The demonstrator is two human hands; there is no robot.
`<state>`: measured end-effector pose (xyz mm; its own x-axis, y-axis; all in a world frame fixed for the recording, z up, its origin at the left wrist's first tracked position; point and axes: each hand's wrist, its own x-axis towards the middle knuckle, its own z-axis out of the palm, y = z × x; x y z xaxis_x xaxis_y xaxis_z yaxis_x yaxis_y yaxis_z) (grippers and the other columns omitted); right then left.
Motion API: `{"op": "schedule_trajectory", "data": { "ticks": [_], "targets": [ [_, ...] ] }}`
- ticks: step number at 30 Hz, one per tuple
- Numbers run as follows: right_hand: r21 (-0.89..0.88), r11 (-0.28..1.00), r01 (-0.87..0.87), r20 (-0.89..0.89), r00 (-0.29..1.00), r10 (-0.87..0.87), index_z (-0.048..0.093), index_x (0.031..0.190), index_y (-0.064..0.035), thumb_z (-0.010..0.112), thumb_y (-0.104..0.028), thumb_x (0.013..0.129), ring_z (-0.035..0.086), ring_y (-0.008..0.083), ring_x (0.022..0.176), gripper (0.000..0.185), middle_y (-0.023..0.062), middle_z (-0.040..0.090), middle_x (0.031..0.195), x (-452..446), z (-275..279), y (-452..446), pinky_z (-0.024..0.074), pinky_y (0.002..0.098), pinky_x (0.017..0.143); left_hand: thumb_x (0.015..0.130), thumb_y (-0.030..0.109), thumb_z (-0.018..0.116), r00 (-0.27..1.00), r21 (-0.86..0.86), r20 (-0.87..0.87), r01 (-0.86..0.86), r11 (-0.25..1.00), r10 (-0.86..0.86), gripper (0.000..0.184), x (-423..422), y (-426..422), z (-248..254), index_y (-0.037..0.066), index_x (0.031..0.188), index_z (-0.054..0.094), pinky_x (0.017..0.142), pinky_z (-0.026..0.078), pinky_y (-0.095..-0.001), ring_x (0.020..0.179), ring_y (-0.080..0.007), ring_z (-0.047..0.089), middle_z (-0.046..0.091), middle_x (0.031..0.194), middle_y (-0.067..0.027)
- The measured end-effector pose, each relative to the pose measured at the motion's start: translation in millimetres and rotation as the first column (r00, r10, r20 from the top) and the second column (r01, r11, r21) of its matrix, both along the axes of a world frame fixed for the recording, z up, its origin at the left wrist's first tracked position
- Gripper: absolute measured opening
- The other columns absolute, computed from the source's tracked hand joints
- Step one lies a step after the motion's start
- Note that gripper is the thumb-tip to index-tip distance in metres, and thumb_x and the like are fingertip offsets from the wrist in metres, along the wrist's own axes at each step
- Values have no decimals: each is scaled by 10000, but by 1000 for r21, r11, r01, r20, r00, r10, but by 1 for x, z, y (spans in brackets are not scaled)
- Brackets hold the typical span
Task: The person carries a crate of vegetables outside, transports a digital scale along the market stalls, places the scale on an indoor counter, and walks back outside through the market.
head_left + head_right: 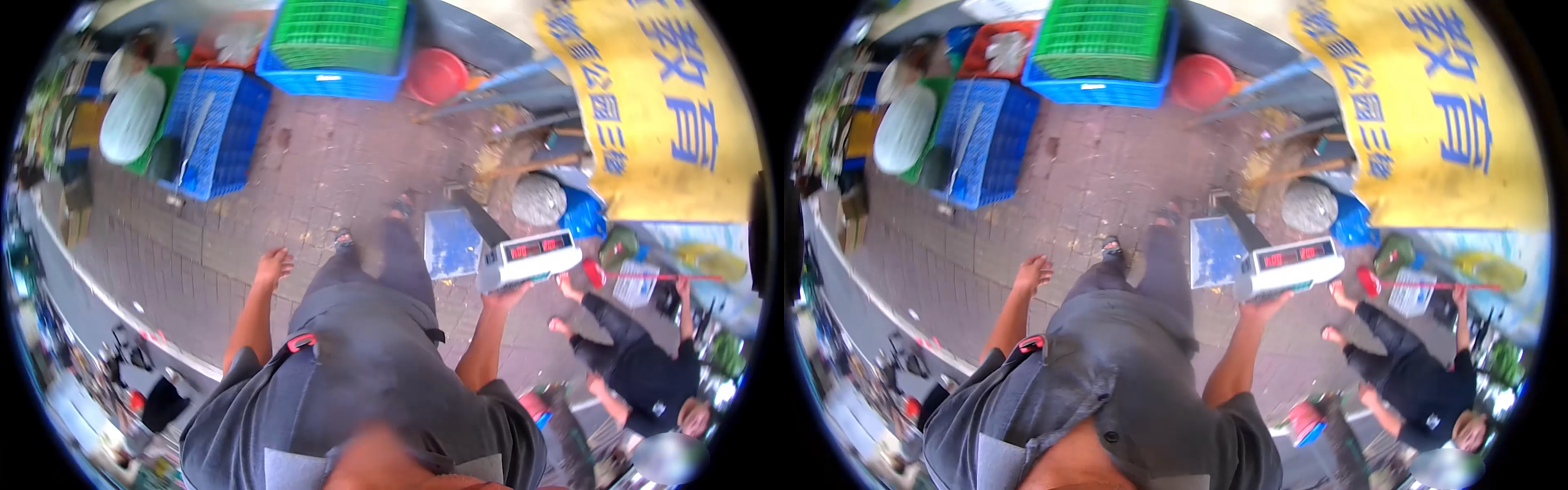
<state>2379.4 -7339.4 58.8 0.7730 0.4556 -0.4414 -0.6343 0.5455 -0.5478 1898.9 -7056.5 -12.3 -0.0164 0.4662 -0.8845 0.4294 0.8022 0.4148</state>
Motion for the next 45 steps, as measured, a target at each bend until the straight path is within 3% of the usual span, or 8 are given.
{"op": "schedule_trajectory", "data": {
  "ticks": [3, 12, 18, 28, 34, 37, 39, 45],
  "targets": [
    [-19, 1000, -14, -62, 998, 13, 364, 1354, -132, 587, -625, 749, 480, 320, 1165, 812, 81, 464, 1315, -58, 6, 2, 427, 509, 948, 885, 319, 554, 999, 27, 0, -41, 999, 41, 426, -52, -27, -2, 32, 1197, 509, 630, 490, -323, 790, -217, 618, 635, 1001, -113],
    [-132, 852, -506, -126, 861, 492, 331, 1376, -113, 503, -635, 803, 450, 302, 1192, 794, 87, 430, 1349, -129, 27, 71, 394, 469, 988, 881, 305, 552, 843, 117, -173, -496, 861, 509, 390, -195, -141, 27, 28, 1155, 541, 584, 489, -325, 733, -198, 616, 640, 930, -92],
    [-220, 650, -727, -196, 686, 701, 363, 1364, -95, 409, -613, 873, 451, 296, 1198, 715, 80, 437, 1354, -204, 33, 129, 390, 449, 975, 875, 305, 561, 716, 111, -7, -693, 713, 698, 373, -211, -250, 28, 27, 1124, 552, 564, 473, -312, 690, -185, 595, 634, 909, -85],
    [-116, 280, -953, -145, 295, 944, 400, 1343, -112, 378, -610, 884, 494, 299, 1152, 678, 66, 486, 1309, -395, 62, 237, 416, 459, 954, 884, 293, 544, 204, -71, -77, -977, 199, 976, 344, -279, -406, -17, 36, 1113, 543, 538, 463, -372, 644, -217, 587, 619, 876, -103],
    [-93, 171, -981, -47, 176, 983, 418, 1329, -120, 487, -580, 850, 521, 293, 1117, 667, 63, 518, 1272, -559, 95, 302, 436, 468, 935, 876, 247, 560, -49, -74, -131, -996, -59, 990, 252, -388, -418, 12, 30, 1004, 562, 480, 449, -359, 568, -206, 563, 600, 784, -92],
    [-196, 133, -972, -84, 151, 985, 352, 1372, -105, 392, -599, 882, 443, 294, 1200, 697, 82, 427, 1360, -621, 107, 323, 387, 443, 993, 872, 245, 563, -138, -22, -22, -990, -139, 990, 260, -465, -433, -23, 8, 978, 573, 471, 447, -325, 585, -201, 565, 595, 779, -90],
    [-193, 110, -975, -83, 128, 988, 353, 1372, -102, 391, -597, 883, 441, 292, 1201, 697, 80, 425, 1363, -681, 121, 353, 379, 442, 1001, 864, 304, 577, -96, 49, -14, -994, -95, 995, 439, -545, -414, -9, -5, 1168, 505, 596, 508, -404, 745, -259, 601, 614, 934, -136],
    [-112, 40, -993, -144, 56, 988, 358, 1372, -105, 430, -586, 870, 424, 292, 1223, 699, 78, 409, 1383, -836, 129, 411, 351, 438, 1027, 879, 293, 560, -88, 247, 75, -964, -104, 993, 444, -715, -318, 52, 21, 1223, 487, 596, 488, -347, 696, -199, 590, 623, 917, -108]
  ]
}}
